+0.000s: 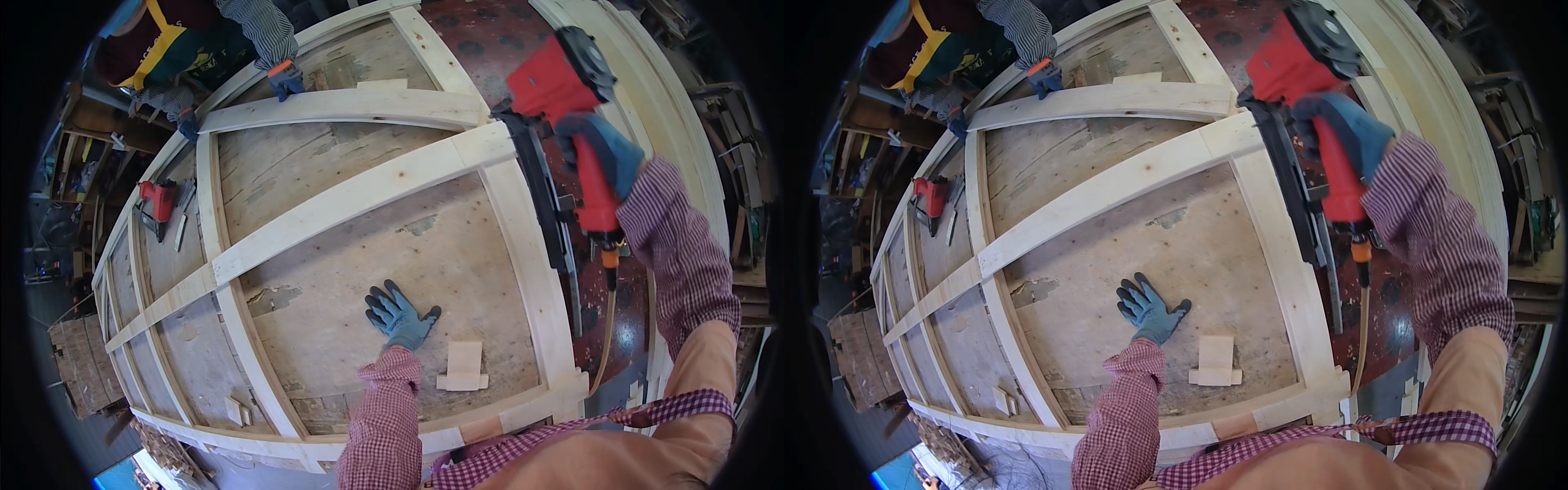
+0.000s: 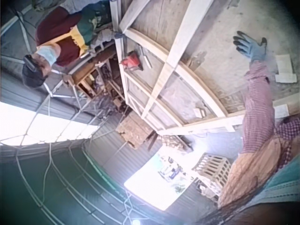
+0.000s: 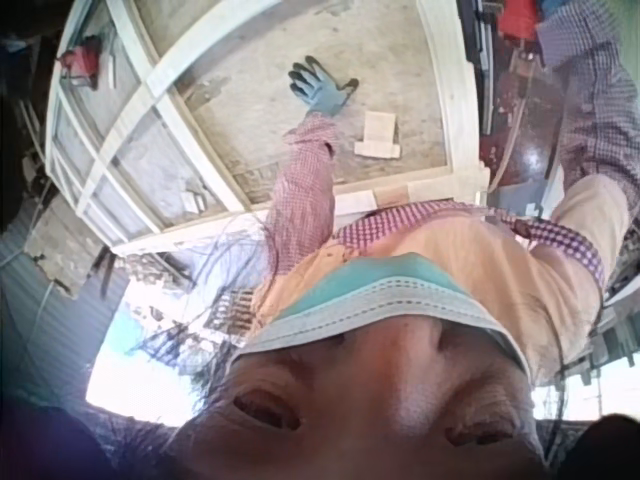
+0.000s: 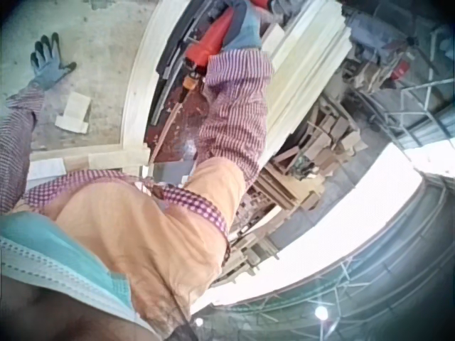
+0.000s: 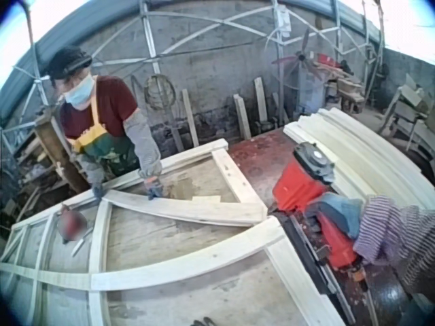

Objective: The person assembles a large wooden frame by positioning planks and using a pneumatic nail gun to fasten them. They also use a hammer to adjust pieces and place small wooden blocks at joints.

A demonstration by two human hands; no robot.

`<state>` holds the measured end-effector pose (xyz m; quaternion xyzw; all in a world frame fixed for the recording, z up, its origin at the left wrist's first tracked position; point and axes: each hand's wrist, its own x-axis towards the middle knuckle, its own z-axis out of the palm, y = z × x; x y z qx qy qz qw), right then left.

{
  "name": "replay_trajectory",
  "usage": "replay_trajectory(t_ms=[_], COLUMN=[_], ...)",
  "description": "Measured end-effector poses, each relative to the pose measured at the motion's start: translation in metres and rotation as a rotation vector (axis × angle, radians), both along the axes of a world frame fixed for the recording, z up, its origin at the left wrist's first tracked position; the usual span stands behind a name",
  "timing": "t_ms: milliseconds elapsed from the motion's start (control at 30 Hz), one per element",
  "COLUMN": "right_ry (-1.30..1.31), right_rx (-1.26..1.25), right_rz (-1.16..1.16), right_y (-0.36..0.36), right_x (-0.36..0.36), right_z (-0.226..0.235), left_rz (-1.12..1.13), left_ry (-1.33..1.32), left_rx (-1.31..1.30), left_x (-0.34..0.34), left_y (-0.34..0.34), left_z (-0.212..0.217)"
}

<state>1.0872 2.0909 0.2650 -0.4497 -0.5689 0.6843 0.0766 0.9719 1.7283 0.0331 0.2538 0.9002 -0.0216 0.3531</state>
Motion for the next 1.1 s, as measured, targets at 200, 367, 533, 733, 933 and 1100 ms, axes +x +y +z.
replay_trajectory(t_ms=[200,367,533,733,933,1100], right_ry=[-0.005,-0.035,-0.029,-0.212,-0.156,-0.128], right_rx=[0.069,0.104,0.397,0.194,0.184,0.052], right_rz=[0.175,0.183,0.56,0.437,0.161,0.209], right_y=[0.043,0.073,0.086,0.081,0.058,0.064], right_x=[-0.056,-0.09,-0.114,-0.121,-0.101,-0.083], right_z=[-0.031,-0.051,-0.058,-0.053,-0.04,-0.029], left_rz=[0.0,-0.015,0.026,0.019,-0.004,-0.006], left_ry=[0.007,0.044,0.003,-0.011,0.014,0.001], left_rx=[0.012,0.036,-0.035,-0.045,-0.003,-0.013], left_x=[-0.001,0.001,-0.001,-0.002,0.0,-0.001], left_y=[-0.001,-0.002,-0.004,-0.001,-0.001,0.001], left_z=[0.0,-0.006,0.0,0.002,-0.002,0.002])
